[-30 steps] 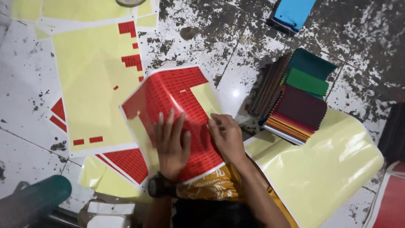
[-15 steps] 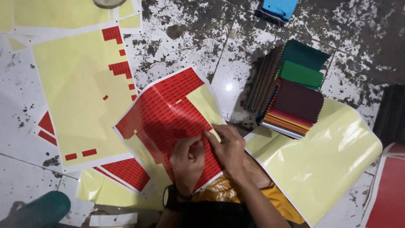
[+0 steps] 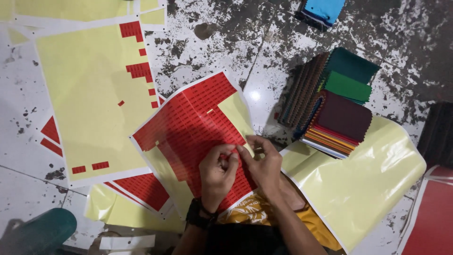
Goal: The person sits on the floor and assembles a stack of colorful notebooks. They peel small red adhesive strips from a yellow sheet and apply them to the spine of each notebook, stacking them one by one. Finally, they place the completed stack onto a larger blue notebook.
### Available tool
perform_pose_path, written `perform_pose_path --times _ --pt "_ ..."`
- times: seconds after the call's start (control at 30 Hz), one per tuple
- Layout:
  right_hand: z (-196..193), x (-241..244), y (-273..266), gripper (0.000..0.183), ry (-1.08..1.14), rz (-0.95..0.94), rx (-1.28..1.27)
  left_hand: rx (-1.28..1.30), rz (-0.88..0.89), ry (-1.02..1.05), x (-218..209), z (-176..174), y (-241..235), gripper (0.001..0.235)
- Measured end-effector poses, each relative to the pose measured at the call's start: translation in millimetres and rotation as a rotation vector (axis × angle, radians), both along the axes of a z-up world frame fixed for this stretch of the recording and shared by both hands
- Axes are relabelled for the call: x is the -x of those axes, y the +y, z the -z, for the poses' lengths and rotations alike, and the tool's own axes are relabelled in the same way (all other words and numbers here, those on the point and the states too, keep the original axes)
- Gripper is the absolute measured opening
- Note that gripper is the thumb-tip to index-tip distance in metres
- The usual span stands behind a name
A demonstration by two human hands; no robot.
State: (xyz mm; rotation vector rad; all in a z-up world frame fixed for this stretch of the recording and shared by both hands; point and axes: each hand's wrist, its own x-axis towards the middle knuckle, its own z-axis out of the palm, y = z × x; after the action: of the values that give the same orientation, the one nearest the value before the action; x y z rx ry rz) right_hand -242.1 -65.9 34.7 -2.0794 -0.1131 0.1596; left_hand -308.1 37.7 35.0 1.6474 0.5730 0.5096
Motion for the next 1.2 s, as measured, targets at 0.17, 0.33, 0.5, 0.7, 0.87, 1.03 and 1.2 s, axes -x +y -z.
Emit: perform_pose_path --times 0.17,0.33,0.5,0.7,0.87,1.03,1.2 --pt "2 -2 -2 0.023 -0.091 -0.03 0.024 0.019 0.05 -0.002 0 0 2 0.021" --pt "-3 5 4 0.019 -0.185 0.027 0.043 0.054 0.064 0.017 -2 -3 4 0.022" --pt "-2 0 -3 0.013 -0.112 -0.034 -0.115 0.08 0.082 0.08 -4 -10 6 0.027" --pt "-25 -8 -23 0.016 0.305 -0.116 -0.37 0.342 0.117 0.1 3 15 -8 0.014" --pt "-12 -11 -14 0.023 0.233 -0.079 -0.176 0.243 0.047 0.119 2 4 -2 0.011" --pt "12 -9 -10 0.024 -0.132 -0.202 0.171 0.166 0.01 0.086 5 11 10 0.011" --pt "1 -6 -1 0.015 -0.251 -0.158 0.25 0.194 -0.002 0.086 1 9 19 0.016"
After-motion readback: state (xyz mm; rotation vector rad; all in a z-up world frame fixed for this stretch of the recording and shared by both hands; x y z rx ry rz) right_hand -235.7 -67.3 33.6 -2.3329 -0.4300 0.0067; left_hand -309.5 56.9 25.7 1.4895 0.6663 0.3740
